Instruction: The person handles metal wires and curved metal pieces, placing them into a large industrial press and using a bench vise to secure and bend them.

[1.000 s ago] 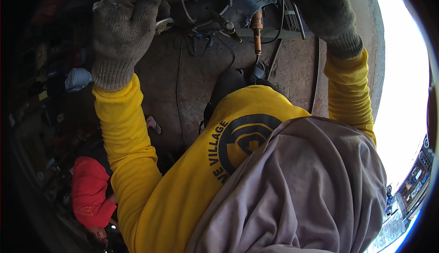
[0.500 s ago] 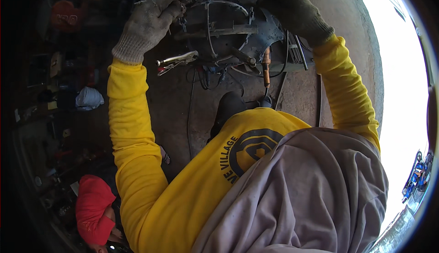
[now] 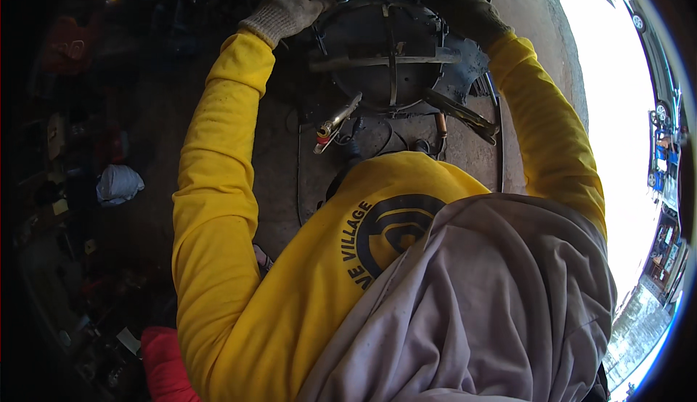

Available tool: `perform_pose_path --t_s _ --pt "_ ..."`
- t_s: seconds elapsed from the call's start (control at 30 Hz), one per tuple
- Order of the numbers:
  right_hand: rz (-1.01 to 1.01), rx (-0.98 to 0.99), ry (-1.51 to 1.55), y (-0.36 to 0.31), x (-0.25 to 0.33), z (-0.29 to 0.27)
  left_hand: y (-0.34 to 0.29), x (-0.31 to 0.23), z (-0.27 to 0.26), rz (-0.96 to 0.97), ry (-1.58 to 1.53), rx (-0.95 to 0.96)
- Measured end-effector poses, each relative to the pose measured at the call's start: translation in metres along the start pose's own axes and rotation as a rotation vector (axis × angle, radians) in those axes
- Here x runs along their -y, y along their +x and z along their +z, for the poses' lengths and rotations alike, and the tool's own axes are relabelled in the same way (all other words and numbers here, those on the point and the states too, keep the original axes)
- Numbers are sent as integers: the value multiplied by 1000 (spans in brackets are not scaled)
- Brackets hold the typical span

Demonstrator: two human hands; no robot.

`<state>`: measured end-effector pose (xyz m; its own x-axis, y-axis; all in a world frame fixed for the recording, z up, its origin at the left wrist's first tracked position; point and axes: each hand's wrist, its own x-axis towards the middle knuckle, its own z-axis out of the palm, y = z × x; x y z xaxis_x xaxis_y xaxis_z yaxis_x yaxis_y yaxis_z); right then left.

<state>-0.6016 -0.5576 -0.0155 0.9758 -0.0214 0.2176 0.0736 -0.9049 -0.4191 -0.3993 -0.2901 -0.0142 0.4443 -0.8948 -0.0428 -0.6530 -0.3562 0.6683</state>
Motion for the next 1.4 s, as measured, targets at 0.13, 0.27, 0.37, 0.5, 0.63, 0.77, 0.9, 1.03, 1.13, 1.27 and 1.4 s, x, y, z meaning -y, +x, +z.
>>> perform_pose_path --t_s 0.13,0.27,0.37,0.5,0.63,0.77,0.9,1.03,1.13,1.27,1.4 --pt "-109 46 -132 2 -14 1 13 15 7 -52 -184 31" --pt "72 65 169 -5 -22 0 18 21 5 75 -110 69" --pt "-175 -25 36 -4 -36 9 14 15 3 57 -109 77" --pt "-164 61 -24 0 -21 5 3 14 9 -91 -89 47" --pt "-63 109 228 -6 -23 6 1 1 7 -82 -130 77" --pt "-19 88 77 -14 -42 21 4 -14 8 -64 -32 103" --pt "-171 111 -23 -1 -37 8 7 3 9 -94 -85 120" --pt "-411 156 -286 3 -42 -3 7 9 12 -43 -192 103" --pt "-346 170 -295 2 -35 -4 6 0 9 -20 -114 117" --pt "-381 109 -350 2 -33 0 2 -9 6 74 40 61" --pt "-188 87 -139 -6 -41 6 2 -15 0 161 116 -15"
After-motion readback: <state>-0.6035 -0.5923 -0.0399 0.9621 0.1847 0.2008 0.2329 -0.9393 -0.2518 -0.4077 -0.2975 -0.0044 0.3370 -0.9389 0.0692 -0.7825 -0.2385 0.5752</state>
